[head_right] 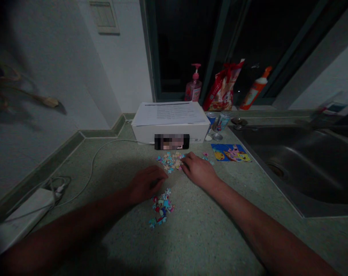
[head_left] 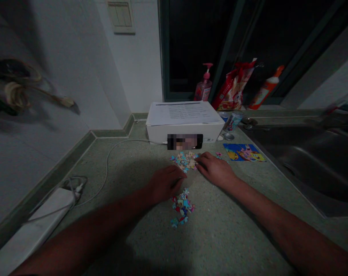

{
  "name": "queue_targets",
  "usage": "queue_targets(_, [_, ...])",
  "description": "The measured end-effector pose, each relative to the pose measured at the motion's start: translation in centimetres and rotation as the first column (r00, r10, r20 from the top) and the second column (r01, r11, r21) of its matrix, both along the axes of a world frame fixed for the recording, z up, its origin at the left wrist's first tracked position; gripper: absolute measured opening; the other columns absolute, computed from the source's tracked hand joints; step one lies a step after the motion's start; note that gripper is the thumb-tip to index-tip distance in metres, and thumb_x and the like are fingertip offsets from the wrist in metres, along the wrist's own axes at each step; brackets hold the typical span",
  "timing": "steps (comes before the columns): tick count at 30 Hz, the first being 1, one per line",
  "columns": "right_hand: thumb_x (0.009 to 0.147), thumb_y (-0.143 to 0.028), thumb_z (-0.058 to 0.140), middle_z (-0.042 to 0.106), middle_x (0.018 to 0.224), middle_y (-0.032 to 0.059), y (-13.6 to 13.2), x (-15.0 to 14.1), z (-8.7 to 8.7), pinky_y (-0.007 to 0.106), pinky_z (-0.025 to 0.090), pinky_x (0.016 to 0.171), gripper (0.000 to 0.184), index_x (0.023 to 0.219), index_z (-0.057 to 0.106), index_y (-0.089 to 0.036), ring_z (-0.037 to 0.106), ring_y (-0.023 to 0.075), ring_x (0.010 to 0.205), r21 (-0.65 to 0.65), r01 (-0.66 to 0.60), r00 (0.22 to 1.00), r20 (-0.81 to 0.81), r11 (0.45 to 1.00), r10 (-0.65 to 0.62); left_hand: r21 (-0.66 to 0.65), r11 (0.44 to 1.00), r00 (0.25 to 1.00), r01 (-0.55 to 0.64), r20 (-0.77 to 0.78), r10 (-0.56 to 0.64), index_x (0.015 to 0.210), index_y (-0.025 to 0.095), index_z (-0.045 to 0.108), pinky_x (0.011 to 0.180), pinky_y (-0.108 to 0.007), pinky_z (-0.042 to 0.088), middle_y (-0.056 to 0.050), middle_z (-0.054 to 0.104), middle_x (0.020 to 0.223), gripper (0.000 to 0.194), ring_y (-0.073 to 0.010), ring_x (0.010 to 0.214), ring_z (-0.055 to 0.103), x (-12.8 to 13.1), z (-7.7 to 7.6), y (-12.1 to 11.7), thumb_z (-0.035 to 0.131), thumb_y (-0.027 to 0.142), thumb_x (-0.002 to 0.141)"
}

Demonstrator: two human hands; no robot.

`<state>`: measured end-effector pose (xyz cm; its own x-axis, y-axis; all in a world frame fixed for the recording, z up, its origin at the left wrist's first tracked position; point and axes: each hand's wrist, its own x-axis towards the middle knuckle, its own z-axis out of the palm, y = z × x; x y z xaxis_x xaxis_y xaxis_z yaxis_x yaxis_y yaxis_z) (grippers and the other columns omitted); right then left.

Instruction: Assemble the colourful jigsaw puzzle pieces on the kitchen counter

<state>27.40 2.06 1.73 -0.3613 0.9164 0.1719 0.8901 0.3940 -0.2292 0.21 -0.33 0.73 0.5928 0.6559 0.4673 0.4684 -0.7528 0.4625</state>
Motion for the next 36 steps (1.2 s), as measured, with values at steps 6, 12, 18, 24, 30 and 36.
queue_targets(6, [0.106,-0.028,0.056,0.078,0.113,0.0113,0.1,0.0,0.3,0.037,0.05,0.074,0.024,0.111,0.079,-0.023,0.073,0.0279,0.095,0.007,0.043,0.999,0.001,0.999,-0.043,0.016,1.0,1.0,0.018,0.003,-0.018,0.113,0.039,0.07,0.083,-0.038,0.067,0.002,0.081,0.105,0.028,-0.0205,0.096,0.079,-0.1,-0.2,0.1,0.053,0.019,0.103])
queue_targets(12, [0.1,-0.03,0.06,0.081,0.105,0.0098,-0.7,-0.6,0.9,0.038,0.052,0.075,0.019,0.103,0.079,-0.026,0.075,0.0273,0.09,0.018,0.102,0.966,-0.24,0.995,-0.095,0.041,0.999,0.999,-0.005,0.049,0.003,0.111,0.034,0.067,0.085,-0.039,0.067,-0.001,0.08,0.105,0.016,-0.0217,0.097,0.078,-0.1,-1.0,0.3,0.057,0.023,0.104])
queue_targets(18, [0.092,-0.035,0.067,0.079,0.082,0.0031,-2.9,-3.6,-0.7,0.034,0.052,0.067,0.015,0.095,0.076,-0.024,0.07,0.0213,0.072,-0.215,-0.035,0.74,-0.662,0.976,-0.119,0.032,0.996,0.994,-0.08,0.073,0.077,0.129,0.036,0.065,0.092,-0.044,0.068,-0.003,0.079,0.121,0.031,-0.0248,0.108,0.078,0.0,-1.4,0.4,0.066,0.027,0.099])
queue_targets(24, [0.085,-0.037,0.072,0.076,0.079,0.0027,-3.3,-4.7,-1.7,0.033,0.051,0.066,0.017,0.095,0.074,-0.023,0.068,0.0194,0.069,-0.314,-0.113,0.607,-0.773,0.943,-0.185,-0.044,0.995,0.995,-0.087,0.052,0.089,0.12,0.042,0.07,0.085,-0.045,0.067,0.0,0.08,0.113,0.027,-0.0243,0.101,0.079,-0.1,-0.9,0.3,0.063,0.026,0.099])
queue_targets(30, [0.085,-0.037,0.073,0.072,0.075,0.0012,-3.3,-4.6,-1.5,0.032,0.048,0.063,0.018,0.095,0.074,-0.023,0.063,0.0181,0.066,-0.299,-0.117,0.6,-0.781,0.947,-0.173,-0.014,0.996,0.994,-0.09,0.06,0.091,0.116,0.036,0.069,0.084,-0.043,0.067,-0.002,0.079,0.112,0.021,-0.0235,0.098,0.078,-0.1,-1.0,0.3,0.065,0.024,0.099])
queue_targets(36, [0.087,-0.035,0.073,0.073,0.075,0.0005,-3.3,-4.6,-1.9,0.031,0.049,0.063,0.014,0.095,0.074,-0.024,0.062,0.0177,0.066,-0.295,-0.112,0.617,-0.769,0.949,-0.166,0.061,0.997,0.994,-0.043,0.1,0.037,0.118,0.029,0.066,0.083,-0.039,0.067,-0.004,0.077,0.11,0.02,-0.0234,0.098,0.077,-0.2,-1.7,0.5,0.069,0.021,0.099])
